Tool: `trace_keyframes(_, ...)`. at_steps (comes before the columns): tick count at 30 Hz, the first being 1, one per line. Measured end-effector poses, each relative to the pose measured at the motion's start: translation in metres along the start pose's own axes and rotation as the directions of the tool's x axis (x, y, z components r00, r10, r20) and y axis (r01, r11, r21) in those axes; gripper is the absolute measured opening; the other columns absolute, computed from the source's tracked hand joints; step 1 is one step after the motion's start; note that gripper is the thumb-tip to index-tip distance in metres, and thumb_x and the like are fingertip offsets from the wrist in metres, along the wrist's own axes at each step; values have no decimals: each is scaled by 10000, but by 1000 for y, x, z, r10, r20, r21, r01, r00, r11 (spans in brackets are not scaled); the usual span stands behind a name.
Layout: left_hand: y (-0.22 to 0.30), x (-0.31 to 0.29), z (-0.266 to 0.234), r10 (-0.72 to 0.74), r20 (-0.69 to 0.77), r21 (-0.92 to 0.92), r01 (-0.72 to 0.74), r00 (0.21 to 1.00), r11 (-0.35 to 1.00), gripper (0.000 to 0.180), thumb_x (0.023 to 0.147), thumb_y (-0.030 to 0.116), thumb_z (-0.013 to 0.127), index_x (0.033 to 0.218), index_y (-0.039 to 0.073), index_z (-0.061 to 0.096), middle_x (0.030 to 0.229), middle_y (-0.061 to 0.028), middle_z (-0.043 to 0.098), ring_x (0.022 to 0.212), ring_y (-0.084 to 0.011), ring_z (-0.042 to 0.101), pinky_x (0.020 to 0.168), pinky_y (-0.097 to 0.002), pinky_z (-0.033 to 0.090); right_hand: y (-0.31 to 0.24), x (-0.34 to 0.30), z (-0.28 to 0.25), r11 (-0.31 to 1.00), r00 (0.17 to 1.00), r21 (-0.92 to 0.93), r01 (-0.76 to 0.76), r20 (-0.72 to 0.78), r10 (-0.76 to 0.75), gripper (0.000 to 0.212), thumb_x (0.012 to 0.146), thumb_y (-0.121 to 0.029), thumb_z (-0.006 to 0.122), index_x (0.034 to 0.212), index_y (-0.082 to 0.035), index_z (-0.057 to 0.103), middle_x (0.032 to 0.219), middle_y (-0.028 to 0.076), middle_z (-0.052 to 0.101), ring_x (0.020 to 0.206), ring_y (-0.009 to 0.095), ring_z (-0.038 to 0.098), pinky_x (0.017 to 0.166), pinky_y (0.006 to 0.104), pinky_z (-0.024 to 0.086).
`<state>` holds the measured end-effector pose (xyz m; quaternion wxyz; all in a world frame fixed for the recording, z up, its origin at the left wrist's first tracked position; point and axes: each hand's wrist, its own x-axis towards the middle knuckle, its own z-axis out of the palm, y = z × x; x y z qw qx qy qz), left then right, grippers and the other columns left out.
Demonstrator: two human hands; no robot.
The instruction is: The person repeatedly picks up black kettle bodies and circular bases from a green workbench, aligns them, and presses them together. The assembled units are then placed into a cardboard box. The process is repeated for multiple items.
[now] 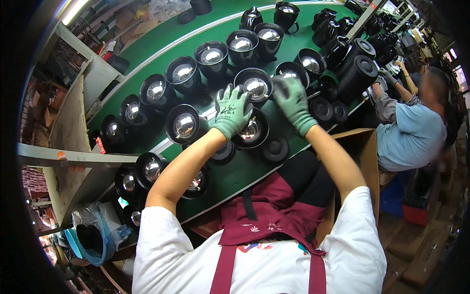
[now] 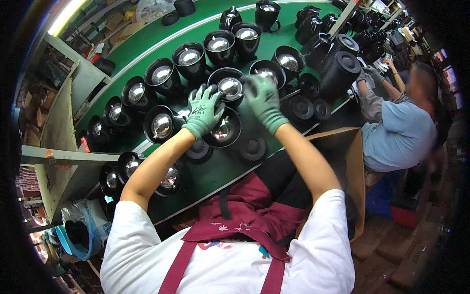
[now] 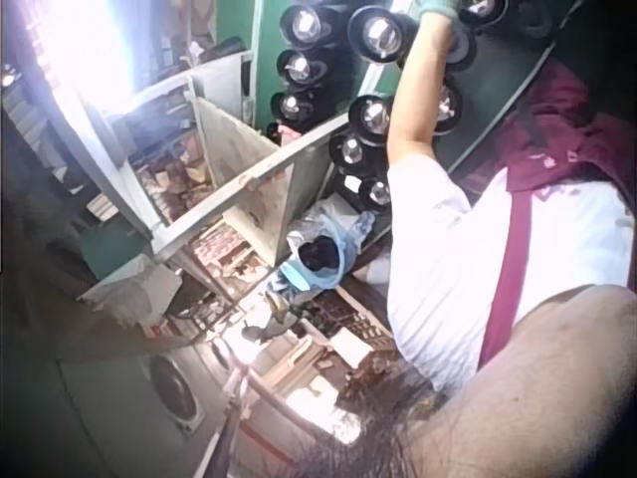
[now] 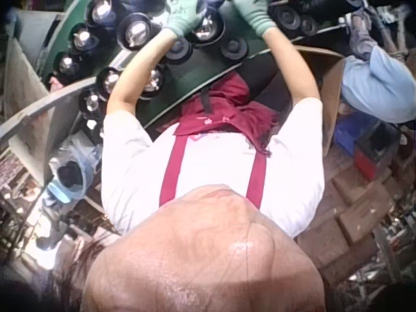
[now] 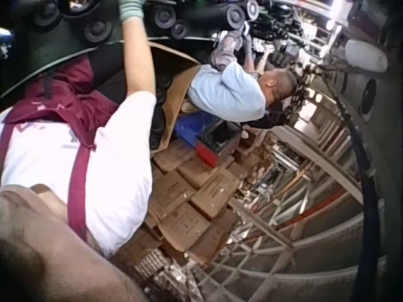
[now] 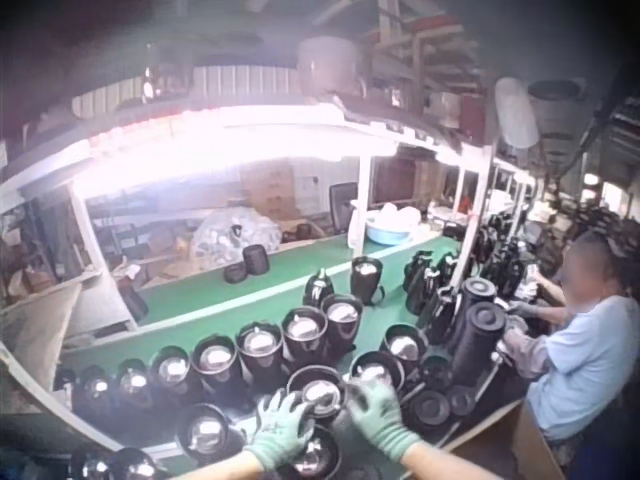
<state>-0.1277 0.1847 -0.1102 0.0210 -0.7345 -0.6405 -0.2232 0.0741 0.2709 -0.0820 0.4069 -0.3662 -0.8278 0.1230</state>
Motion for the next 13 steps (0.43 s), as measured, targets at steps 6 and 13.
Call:
trace_keyframes(6, -5, 25, 4, 102, -148, -195, -130, 984, 972, 515, 833, 287, 644, 1304, 109, 540, 1358, -158, 486, 1308, -352, 421, 1107, -482, 282, 95, 75, -49, 891, 990, -435, -129, -99, 95, 431, 813, -298, 673, 1213, -165, 587, 1155, 98, 582, 1094, 333, 552, 929, 469, 445)
trace_keyframes(13, -125, 90, 66, -237, 792, 257, 46, 562, 965, 547, 855, 301, 615, 1345, 66, 556, 1374, -251, 518, 1320, -381, 455, 1081, -519, 355, 204, 194, -43, 579, 865, -771, -265, 75, 496, 741, 829, -495, 654, 1429, -131, 413, 1374, 127, 463, 1266, 351, 452, 1037, 546, 387)
